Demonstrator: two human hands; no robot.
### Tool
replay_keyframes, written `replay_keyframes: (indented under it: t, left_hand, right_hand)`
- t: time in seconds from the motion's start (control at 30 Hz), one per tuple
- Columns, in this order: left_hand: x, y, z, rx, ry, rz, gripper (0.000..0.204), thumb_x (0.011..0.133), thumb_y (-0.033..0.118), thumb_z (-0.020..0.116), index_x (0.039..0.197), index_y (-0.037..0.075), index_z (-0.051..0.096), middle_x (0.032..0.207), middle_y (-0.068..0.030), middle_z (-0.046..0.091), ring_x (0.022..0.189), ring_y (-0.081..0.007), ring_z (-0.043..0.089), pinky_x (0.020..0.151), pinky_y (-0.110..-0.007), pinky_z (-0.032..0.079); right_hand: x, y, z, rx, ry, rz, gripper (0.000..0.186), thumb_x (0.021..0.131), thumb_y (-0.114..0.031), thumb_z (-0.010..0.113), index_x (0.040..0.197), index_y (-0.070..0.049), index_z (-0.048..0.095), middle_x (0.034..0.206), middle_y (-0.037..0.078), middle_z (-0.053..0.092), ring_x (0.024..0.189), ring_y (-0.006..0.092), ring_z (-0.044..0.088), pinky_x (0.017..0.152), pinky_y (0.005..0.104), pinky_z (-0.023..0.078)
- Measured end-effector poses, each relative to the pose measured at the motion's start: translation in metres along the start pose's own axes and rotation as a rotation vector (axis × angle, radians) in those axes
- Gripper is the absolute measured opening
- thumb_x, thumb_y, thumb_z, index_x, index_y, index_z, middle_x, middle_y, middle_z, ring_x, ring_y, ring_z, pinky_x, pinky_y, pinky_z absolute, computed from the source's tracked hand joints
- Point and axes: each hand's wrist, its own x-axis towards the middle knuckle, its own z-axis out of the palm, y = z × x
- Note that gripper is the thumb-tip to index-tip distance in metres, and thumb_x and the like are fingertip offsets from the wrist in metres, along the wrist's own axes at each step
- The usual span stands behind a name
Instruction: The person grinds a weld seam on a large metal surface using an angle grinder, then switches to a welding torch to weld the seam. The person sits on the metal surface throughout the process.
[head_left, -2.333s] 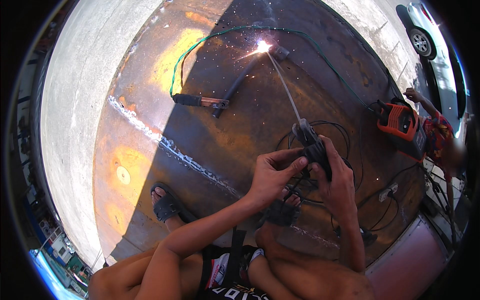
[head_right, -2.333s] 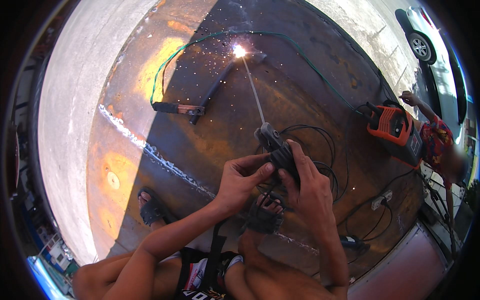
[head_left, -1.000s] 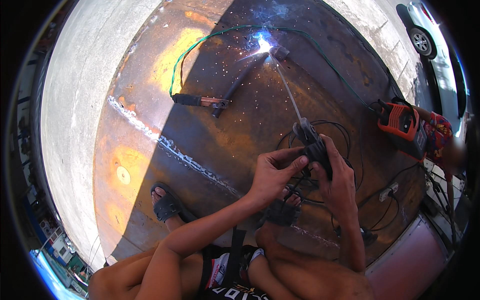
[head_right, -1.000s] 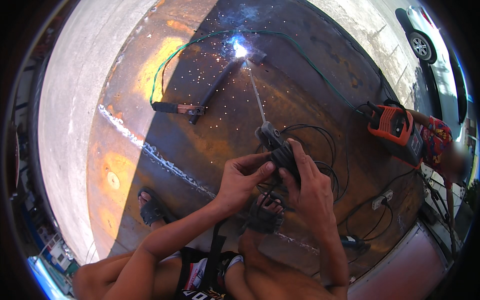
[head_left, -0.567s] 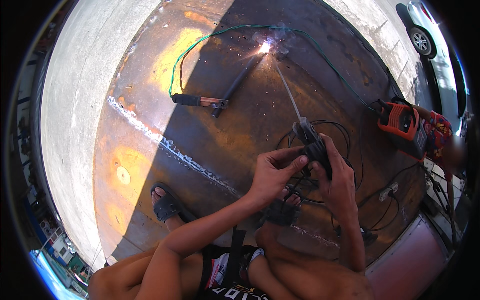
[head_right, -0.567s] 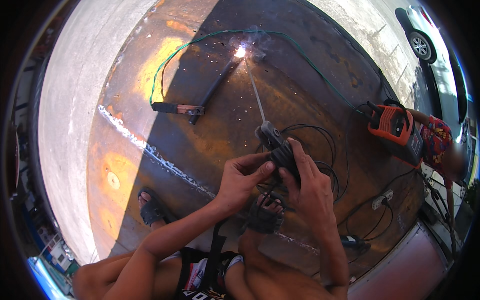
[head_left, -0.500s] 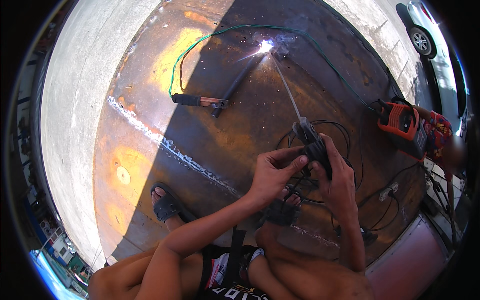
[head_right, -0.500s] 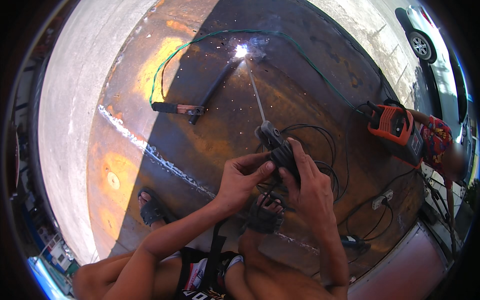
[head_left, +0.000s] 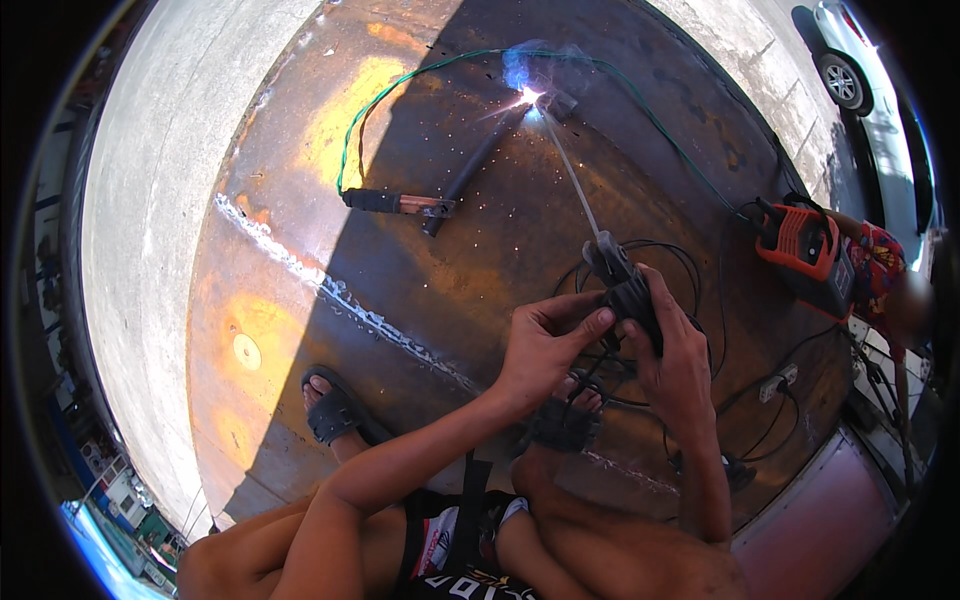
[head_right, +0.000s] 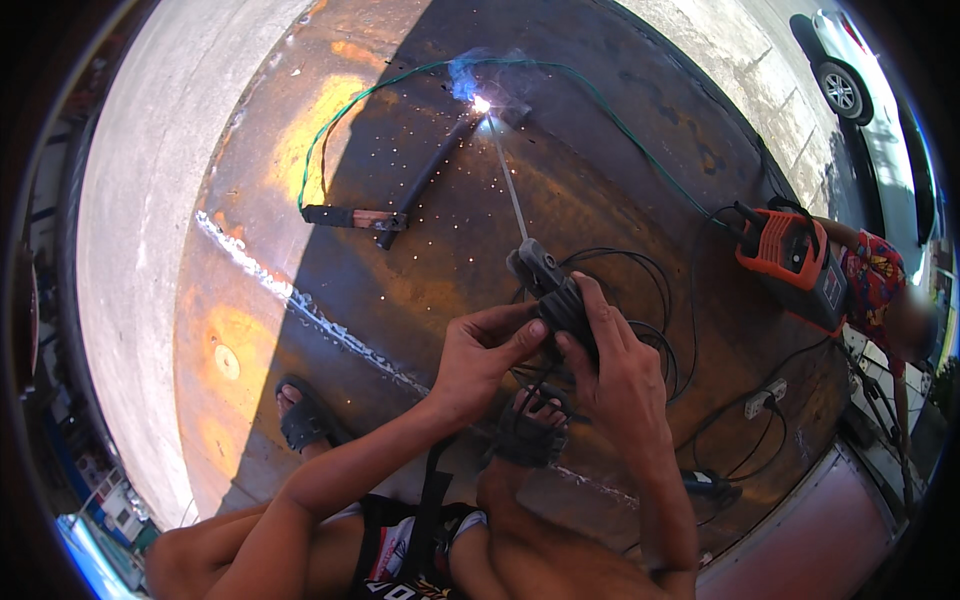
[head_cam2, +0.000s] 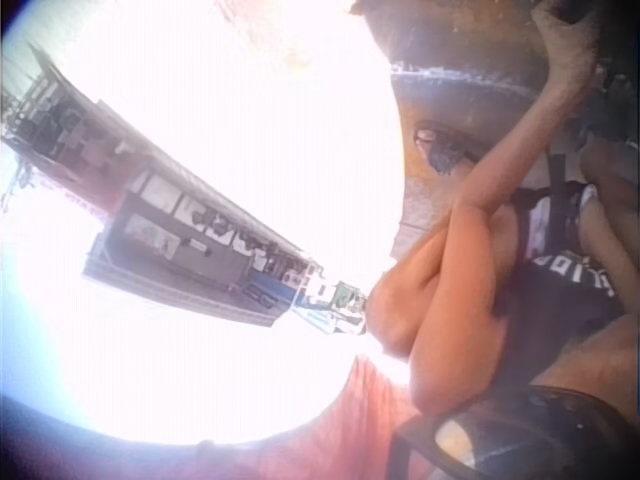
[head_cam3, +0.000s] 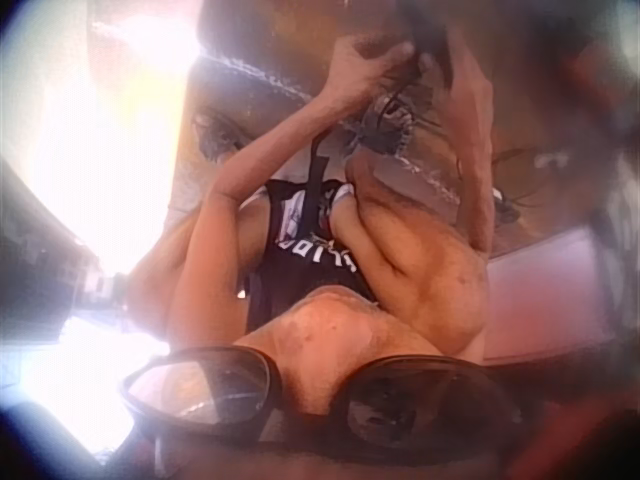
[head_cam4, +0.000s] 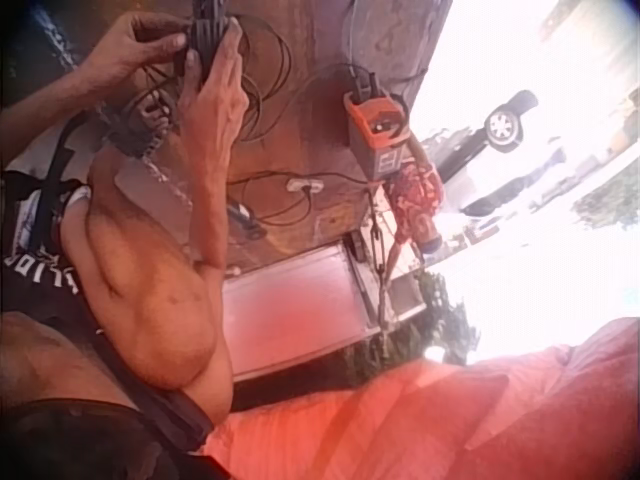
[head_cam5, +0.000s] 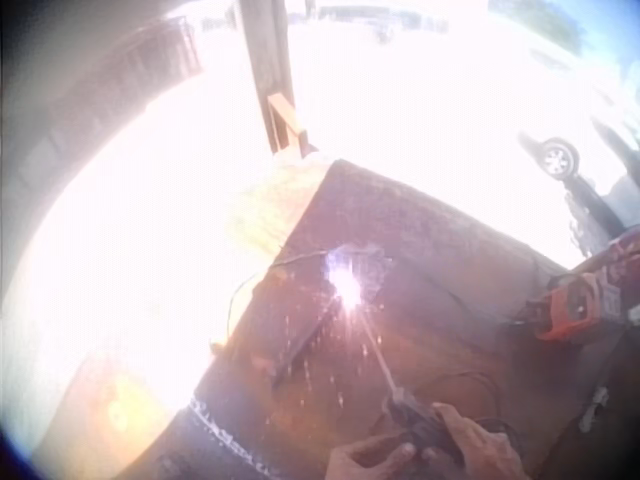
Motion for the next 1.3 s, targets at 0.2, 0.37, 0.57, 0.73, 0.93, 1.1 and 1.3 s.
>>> replay_keyframes:
  t: [0.2,0.37,0.57,0.73,0.93,1.1,1.3]
  left_hand:
    - [0.0,0.002,0.0,0.005,0.003,-0.019,0.038,0.099,0.016,0.077,0.129,-0.006,0.07,0.116,-0.0139,0.077,0.103,-0.015,0.072,0.092,-0.032,0.06]
    - [0.0,0.002,0.002,-0.001,0.003,-0.023,0.039,0.099,0.016,0.077,0.129,-0.006,0.07,0.116,-0.014,0.077,0.102,-0.0151,0.072,0.091,-0.032,0.06]
    - [0.001,0.002,0.0,-0.042,-0.007,-0.014,0.038,0.099,0.016,0.077,0.129,-0.006,0.07,0.116,-0.0139,0.077,0.103,-0.0159,0.073,0.092,-0.032,0.061]
    - [0.002,0.002,0.001,-0.047,-0.006,-0.017,0.038,0.099,0.016,0.077,0.13,-0.006,0.07,0.116,-0.0142,0.077,0.103,-0.0156,0.073,0.092,-0.032,0.061]
    - [0.002,0.003,0.001,-0.06,0.005,-0.015,0.037,0.097,0.016,0.079,0.127,-0.006,0.071,0.114,-0.0137,0.078,0.102,-0.0145,0.073,0.092,-0.032,0.06]
    - [-0.003,0.01,0.004,0.036,-0.094,-0.061,0.041,0.096,0.018,0.08,0.128,-0.005,0.07,0.118,-0.0142,0.077,0.107,-0.0167,0.072,0.096,-0.034,0.059]
    - [-0.004,0.017,0.008,0.07,-0.191,-0.071,0.045,0.097,0.023,0.08,0.132,-0.004,0.068,0.124,-0.0147,0.075,0.112,-0.018,0.072,0.1,-0.035,0.057]
  right_hand:
    - [0.0,0.0,0.0,-0.005,0.002,0.003,0.063,0.097,-0.015,0.072,0.155,-0.01,0.048,0.111,0.02,0.072,0.093,0.0405,0.074,0.075,0.0481,0.058]
    - [0.0,0.001,0.0,-0.003,0.008,0.004,0.064,0.097,-0.015,0.073,0.155,-0.01,0.048,0.111,0.02,0.072,0.093,0.0402,0.074,0.075,0.0479,0.058]
    - [0.001,-0.001,0.001,-0.001,-0.001,0.014,0.063,0.097,-0.014,0.073,0.155,-0.01,0.048,0.111,0.02,0.072,0.093,0.0404,0.074,0.075,0.048,0.058]
    - [0.002,0.0,0.0,0.022,-0.001,0.022,0.063,0.097,-0.014,0.073,0.155,-0.01,0.048,0.111,0.02,0.072,0.093,0.0409,0.074,0.076,0.0483,0.057]
    - [0.003,-0.002,0.0,0.034,-0.009,0.041,0.062,0.097,-0.014,0.073,0.154,-0.01,0.048,0.113,0.021,0.071,0.096,0.0413,0.074,0.077,0.0486,0.057]
    - [-0.015,0.0,-0.007,0.048,0.043,0.069,0.06,0.097,-0.016,0.072,0.153,-0.007,0.05,0.119,0.024,0.071,0.101,0.0413,0.075,0.084,0.0471,0.059]
    - [-0.031,0.013,-0.02,0.081,0.284,0.049,0.054,0.1,-0.015,0.07,0.149,-0.002,0.053,0.12,0.025,0.071,0.105,0.0375,0.075,0.091,0.0433,0.058]
